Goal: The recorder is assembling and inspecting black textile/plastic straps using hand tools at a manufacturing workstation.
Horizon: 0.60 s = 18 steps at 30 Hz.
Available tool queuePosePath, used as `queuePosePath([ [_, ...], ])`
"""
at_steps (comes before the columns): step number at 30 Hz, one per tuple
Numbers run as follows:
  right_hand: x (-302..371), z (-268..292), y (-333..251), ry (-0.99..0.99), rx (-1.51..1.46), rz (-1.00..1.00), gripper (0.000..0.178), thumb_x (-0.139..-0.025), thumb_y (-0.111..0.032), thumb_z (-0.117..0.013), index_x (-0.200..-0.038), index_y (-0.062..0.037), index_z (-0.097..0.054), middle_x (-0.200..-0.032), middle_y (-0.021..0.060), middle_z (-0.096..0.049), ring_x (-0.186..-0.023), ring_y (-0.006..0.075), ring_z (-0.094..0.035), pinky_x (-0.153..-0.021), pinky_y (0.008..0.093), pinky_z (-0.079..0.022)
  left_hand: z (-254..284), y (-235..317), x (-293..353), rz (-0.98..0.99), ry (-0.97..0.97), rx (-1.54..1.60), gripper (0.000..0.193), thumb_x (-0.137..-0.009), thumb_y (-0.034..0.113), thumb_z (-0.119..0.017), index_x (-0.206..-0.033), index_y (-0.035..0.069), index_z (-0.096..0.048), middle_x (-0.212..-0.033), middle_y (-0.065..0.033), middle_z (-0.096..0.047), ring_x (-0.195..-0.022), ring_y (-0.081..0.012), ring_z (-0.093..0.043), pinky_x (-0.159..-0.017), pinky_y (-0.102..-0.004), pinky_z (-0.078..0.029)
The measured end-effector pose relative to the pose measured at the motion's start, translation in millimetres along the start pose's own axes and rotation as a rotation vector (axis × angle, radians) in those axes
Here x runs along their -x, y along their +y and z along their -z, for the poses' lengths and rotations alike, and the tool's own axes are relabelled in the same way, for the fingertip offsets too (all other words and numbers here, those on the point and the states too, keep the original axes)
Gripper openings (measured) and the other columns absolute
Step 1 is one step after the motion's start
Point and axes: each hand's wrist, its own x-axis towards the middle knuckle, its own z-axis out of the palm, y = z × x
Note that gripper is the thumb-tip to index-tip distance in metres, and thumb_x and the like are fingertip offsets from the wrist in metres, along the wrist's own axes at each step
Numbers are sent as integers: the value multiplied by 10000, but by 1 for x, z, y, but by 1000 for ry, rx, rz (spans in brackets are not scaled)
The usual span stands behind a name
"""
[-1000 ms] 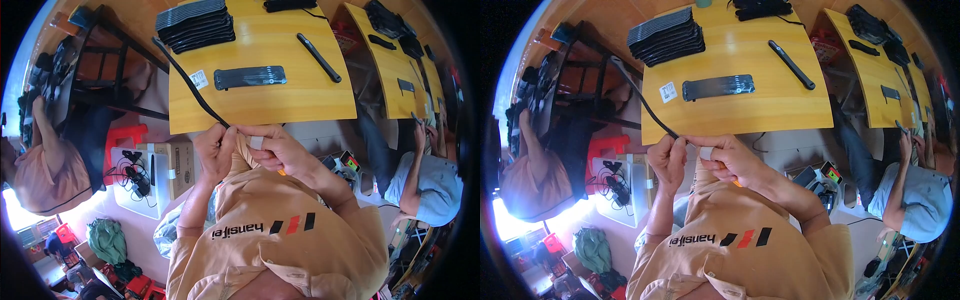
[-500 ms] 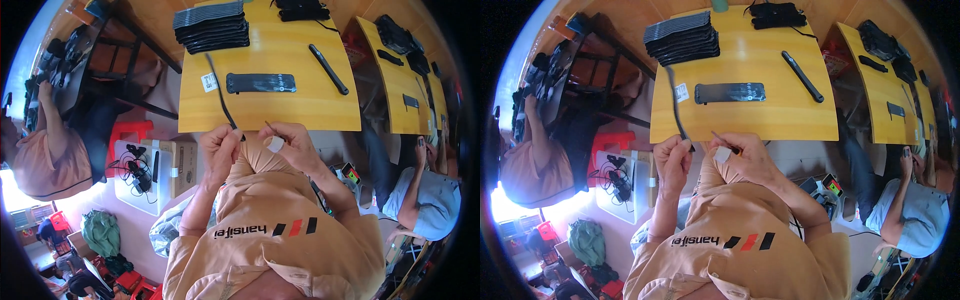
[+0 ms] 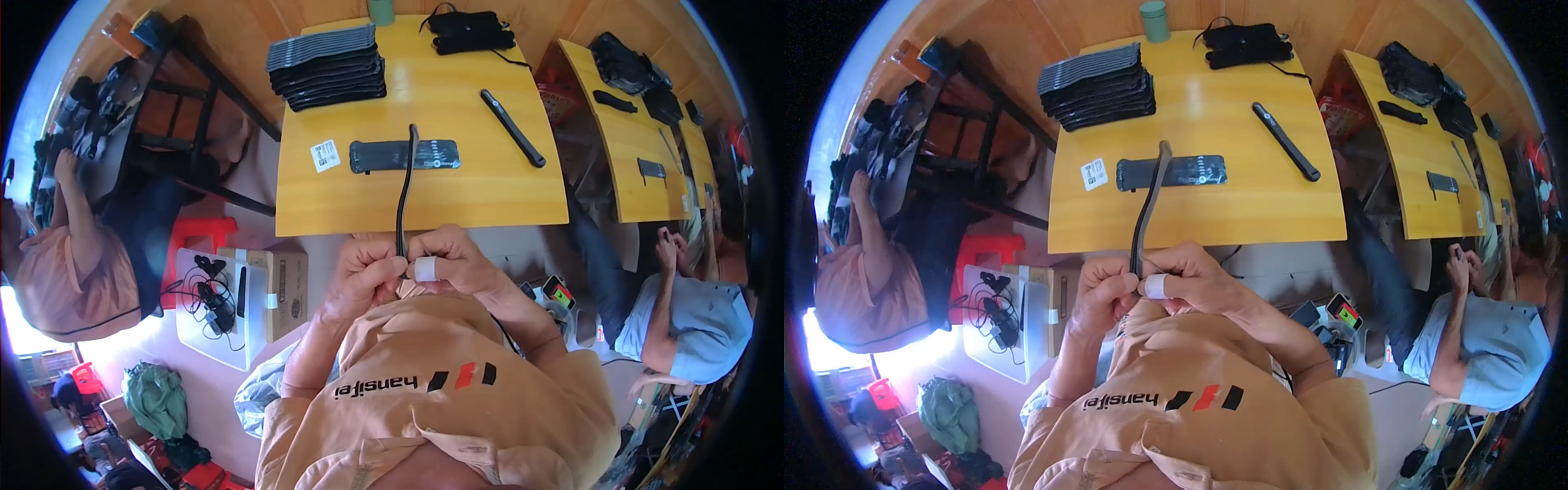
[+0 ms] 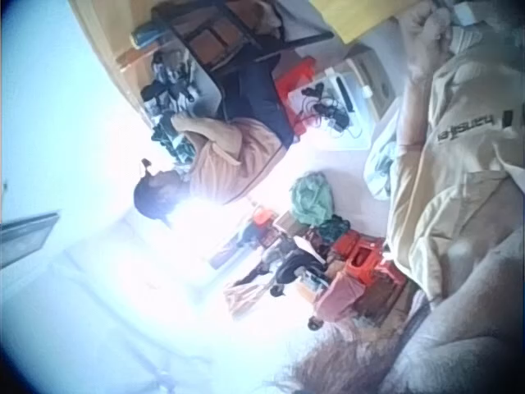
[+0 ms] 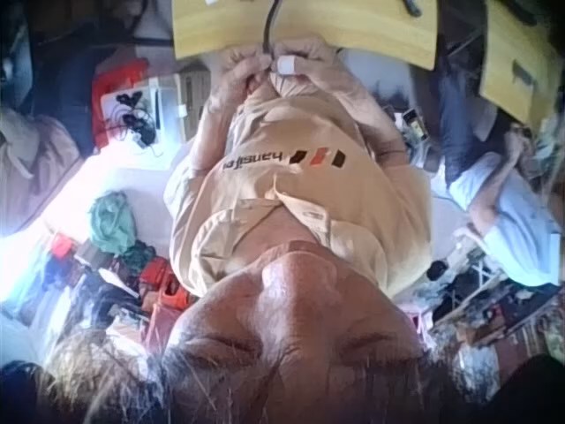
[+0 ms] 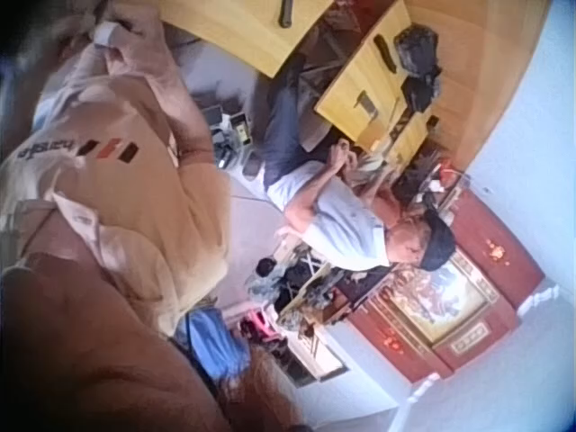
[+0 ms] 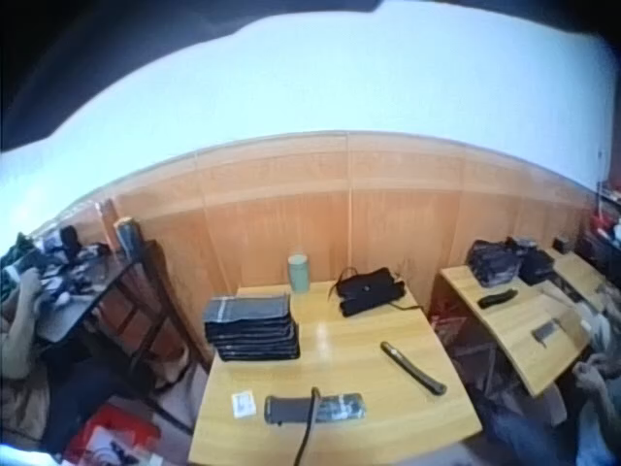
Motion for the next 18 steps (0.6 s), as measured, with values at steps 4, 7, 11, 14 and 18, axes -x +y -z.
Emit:
queuePosePath([
  [4,0,5,13,-33,-346,-38,230,-894,-210,-460,-725,-63,-511,-422,-21,-385,-293,41,-289,-315,205,-251,-13,-3,-4,-73,8,181,269,-823,138,-535,-581,51,-455,-472,13,-424,-348,-40,-331,-334,-188,-234],
  [7,-5,3,19,-185,-916,-56,313,-891,-284,-451,-643,-97,-409,-381,1,-372,-247,53,-252,-266,189,-196,-14,-1,-6,1,-50,470,313,-833,128,-503,-551,69,-380,-447,13,-343,-332,-57,-284,-331,-199,-192],
  [11,-7,3,17,-133,-796,-17,273,-873,-226,-465,-640,-91,-416,-397,0,-376,-257,48,-260,-265,189,-188,-3,3,-10,26,-107,459,323,-843,151,-504,-550,57,-404,-452,7,-368,-358,-58,-305,-350,-213,-210],
  [14,-4,2,9,154,-312,-81,243,-852,-177,-460,-632,-83,-423,-424,12,-405,-270,45,-276,-266,192,-184,-2,9,-9,-79,47,-173,349,-857,193,-504,-552,39,-435,-461,8,-395,-402,-61,-347,-380,-226,-241],
  [18,-4,1,6,204,-180,-97,206,-821,-137,-465,-629,-71,-435,-442,22,-422,-279,44,-287,-265,194,-184,-1,15,-8,-102,25,-636,378,-888,224,-476,-564,29,-459,-471,15,-410,-440,-63,-391,-406,-224,-266],
])
